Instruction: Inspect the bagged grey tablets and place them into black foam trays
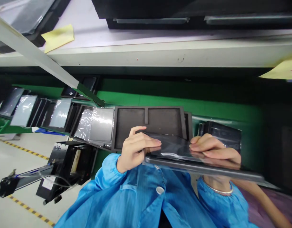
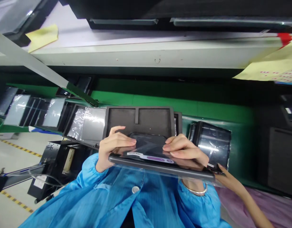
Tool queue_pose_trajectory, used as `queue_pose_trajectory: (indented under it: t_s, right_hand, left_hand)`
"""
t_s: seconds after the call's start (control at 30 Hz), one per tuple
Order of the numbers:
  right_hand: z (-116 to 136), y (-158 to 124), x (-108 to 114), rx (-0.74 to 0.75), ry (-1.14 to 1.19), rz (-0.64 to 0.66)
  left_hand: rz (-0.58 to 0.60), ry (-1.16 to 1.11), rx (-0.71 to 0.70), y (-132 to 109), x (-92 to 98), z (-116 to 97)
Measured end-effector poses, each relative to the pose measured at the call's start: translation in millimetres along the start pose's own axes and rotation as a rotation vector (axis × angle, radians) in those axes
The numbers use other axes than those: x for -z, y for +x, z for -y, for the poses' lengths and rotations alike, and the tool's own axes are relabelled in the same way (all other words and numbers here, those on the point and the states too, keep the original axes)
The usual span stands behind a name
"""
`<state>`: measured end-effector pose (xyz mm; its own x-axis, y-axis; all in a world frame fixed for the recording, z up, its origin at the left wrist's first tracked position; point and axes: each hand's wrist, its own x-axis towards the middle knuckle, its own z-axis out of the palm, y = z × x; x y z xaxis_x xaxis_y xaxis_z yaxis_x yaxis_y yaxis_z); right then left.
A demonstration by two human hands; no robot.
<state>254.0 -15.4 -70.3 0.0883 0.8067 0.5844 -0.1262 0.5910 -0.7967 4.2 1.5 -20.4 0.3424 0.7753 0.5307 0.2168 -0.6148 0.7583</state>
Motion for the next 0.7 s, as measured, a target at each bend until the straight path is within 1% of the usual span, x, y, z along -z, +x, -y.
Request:
queue_pose_trajectory:
  t_s: [0.07, 0.1, 0.13, 0.2, 0.23, 0.27, 0.3, 0.33, 0.4, 0.43, 0.47, 0.5, 0.57, 0.6, 0.63, 0.7]
  right_hand:
    - [-2, -3, 1, -0.012, -0.001, -0.053]
    - [-4, -4, 1, -0.033, 0.031, -0.115]
    - [-5, -5, 1, -0.063, 0.105, -0.205]
    - [-8, -5, 0, -0.128, 0.323, -0.403]
    - [-10, -5, -1, -0.160, 0.435, -0.493]
    - [-13, -6, -2, -0.193, 0.539, -0.565]
    - [-15, -7, -3, -0.239, 0.621, -0.618]
    - [-18, -9, -5, -0.309, 0.670, -0.650]
    - [-26, -17, -12, -0.467, 0.676, -0.651]
    - [-31, -23, -16, -0.526, 0.644, -0.621]
    - [-36, -28, -21, -0.555, 0.594, -0.580]
    - [-41, -34, -25, -0.549, 0.546, -0.545]
    - [-54, -42, -29, -0.455, 0.488, -0.521]
    - [-59, -44, -28, -0.390, 0.463, -0.521]
    - [-64, -43, -23, -0.322, 0.417, -0.502]
    - [-68, -37, -7, -0.229, 0.270, -0.405]
  left_hand:
    - [0.003, -0.011, 0.020, -6, -2.5, 8]
    - [0.008, -0.019, 0.057, -10, -4.0, 15]
    - [0.014, -0.032, 0.115, -16, -5.7, 23]
    - [0.004, -0.093, 0.290, -28, -9.0, 39]
    - [-0.026, -0.148, 0.371, -32, -10.0, 44]
    - [-0.076, -0.216, 0.417, -35, -10.1, 46]
    - [-0.140, -0.282, 0.418, -35, -9.1, 46]
    - [-0.204, -0.329, 0.377, -33, -6.9, 43]
    - [-0.275, -0.341, 0.217, -24, 0.9, 33]
    - [-0.276, -0.319, 0.139, -18, 5.7, 28]
    - [-0.256, -0.294, 0.078, -12, 10.5, 23]
    - [-0.220, -0.271, 0.034, -8, 14.6, 20]
    - [-0.144, -0.249, 0.007, -4, 18.3, 18]
    - [-0.137, -0.249, 0.050, -4, 17.2, 19]
    - [-0.163, -0.259, 0.136, -5, 13.9, 20]
    - [-0.275, -0.343, 0.416, -8, 2.1, 23]
